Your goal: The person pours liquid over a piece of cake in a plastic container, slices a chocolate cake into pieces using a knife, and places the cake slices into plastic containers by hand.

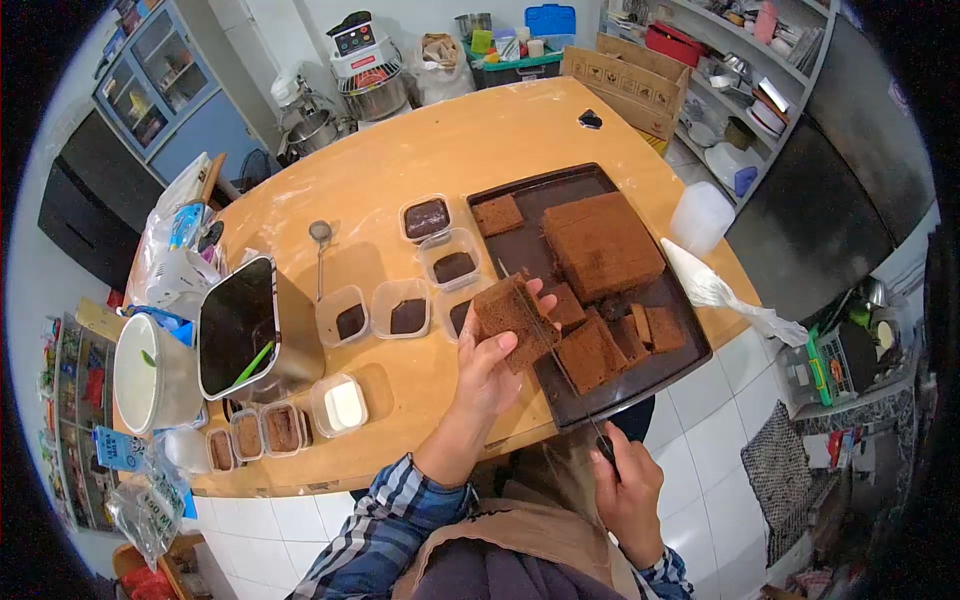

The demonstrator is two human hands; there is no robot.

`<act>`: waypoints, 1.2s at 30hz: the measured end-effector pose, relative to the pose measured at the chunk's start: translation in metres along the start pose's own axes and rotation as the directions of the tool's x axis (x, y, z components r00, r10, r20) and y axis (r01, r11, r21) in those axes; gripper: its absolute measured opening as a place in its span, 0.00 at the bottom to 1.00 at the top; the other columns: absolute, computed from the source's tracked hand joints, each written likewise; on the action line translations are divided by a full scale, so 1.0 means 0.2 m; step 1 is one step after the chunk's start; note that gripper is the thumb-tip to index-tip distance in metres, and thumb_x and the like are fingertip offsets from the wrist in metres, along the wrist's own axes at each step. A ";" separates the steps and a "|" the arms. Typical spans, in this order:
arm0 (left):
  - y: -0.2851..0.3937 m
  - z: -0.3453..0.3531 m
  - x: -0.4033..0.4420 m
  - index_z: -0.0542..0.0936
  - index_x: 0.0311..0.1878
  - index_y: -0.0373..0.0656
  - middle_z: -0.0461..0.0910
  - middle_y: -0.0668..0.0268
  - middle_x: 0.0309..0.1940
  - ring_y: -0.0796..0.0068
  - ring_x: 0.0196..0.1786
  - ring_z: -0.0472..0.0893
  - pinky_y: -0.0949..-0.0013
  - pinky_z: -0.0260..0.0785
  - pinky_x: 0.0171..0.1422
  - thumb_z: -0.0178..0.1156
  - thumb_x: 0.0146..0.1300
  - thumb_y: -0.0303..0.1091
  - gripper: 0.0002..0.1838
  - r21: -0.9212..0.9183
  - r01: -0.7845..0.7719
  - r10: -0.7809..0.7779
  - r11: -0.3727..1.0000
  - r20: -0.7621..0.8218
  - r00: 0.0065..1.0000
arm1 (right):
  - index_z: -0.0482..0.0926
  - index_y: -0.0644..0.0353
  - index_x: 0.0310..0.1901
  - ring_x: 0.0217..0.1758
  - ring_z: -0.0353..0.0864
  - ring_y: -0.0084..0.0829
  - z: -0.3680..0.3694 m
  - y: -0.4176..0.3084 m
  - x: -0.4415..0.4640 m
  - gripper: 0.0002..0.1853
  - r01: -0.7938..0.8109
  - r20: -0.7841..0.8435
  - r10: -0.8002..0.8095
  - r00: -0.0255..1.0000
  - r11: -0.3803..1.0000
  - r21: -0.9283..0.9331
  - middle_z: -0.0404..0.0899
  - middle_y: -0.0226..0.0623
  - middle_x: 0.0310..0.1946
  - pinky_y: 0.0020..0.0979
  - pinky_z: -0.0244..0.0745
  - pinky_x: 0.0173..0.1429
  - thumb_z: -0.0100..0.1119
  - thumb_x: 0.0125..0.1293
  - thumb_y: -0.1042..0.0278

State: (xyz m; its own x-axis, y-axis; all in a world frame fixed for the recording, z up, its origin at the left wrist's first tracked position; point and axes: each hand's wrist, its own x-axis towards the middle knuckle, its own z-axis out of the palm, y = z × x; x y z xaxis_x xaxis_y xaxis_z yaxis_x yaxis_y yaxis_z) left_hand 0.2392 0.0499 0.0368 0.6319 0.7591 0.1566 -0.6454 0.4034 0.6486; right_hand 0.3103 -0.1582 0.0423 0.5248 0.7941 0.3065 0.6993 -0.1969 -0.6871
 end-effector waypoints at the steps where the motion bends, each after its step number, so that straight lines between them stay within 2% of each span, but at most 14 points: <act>1: 0.00 0.00 0.00 0.63 0.66 0.39 0.66 0.51 0.65 0.51 0.66 0.68 0.46 0.65 0.66 0.63 0.55 0.40 0.36 -0.001 -0.003 0.003 1.000 0.003 1.000 | 0.75 0.67 0.52 0.23 0.74 0.44 0.00 0.00 0.00 0.19 0.005 0.000 -0.005 1.000 1.000 -0.004 0.73 0.45 0.23 0.39 0.68 0.27 0.63 0.58 0.73; 10: 0.00 0.00 0.00 0.63 0.66 0.39 0.66 0.50 0.65 0.49 0.66 0.67 0.44 0.65 0.66 0.63 0.55 0.39 0.35 -0.010 -0.020 0.020 1.000 0.009 1.000 | 0.75 0.66 0.52 0.24 0.74 0.44 -0.01 -0.01 -0.01 0.20 0.007 0.063 -0.009 0.998 0.999 0.040 0.74 0.46 0.24 0.39 0.69 0.27 0.63 0.58 0.73; 19: 0.00 0.01 0.00 0.63 0.66 0.40 0.64 0.50 0.66 0.49 0.67 0.66 0.44 0.64 0.67 0.63 0.55 0.39 0.36 -0.008 -0.007 0.007 1.000 -0.002 1.000 | 0.75 0.68 0.52 0.34 0.81 0.48 -0.02 -0.03 0.01 0.20 -0.020 0.126 0.009 0.992 0.997 0.081 0.79 0.52 0.35 0.39 0.75 0.36 0.63 0.58 0.74; 22: 0.00 0.01 0.00 0.62 0.67 0.40 0.64 0.50 0.66 0.49 0.67 0.66 0.44 0.64 0.67 0.63 0.54 0.39 0.37 -0.010 0.000 0.000 1.000 -0.003 1.000 | 0.74 0.68 0.52 0.35 0.81 0.48 -0.02 -0.03 0.01 0.20 -0.017 0.136 0.006 0.991 0.996 0.083 0.79 0.52 0.35 0.39 0.76 0.37 0.63 0.57 0.75; 36: 0.00 0.01 0.00 0.62 0.67 0.40 0.63 0.50 0.66 0.50 0.68 0.65 0.45 0.63 0.68 0.61 0.54 0.38 0.36 -0.021 0.001 -0.001 1.000 0.004 1.000 | 0.75 0.68 0.52 0.29 0.79 0.46 -0.01 -0.02 0.01 0.20 -0.005 0.113 -0.006 0.994 0.996 0.091 0.77 0.49 0.29 0.38 0.73 0.32 0.64 0.57 0.75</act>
State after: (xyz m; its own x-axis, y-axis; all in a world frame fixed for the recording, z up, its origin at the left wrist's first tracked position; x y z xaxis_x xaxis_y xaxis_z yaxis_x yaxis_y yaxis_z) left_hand 0.2399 0.0483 0.0385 0.6344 0.7564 0.1592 -0.6534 0.4148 0.6332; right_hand 0.3090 -0.1580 0.0475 0.4628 0.8550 0.2341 0.6498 -0.1475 -0.7457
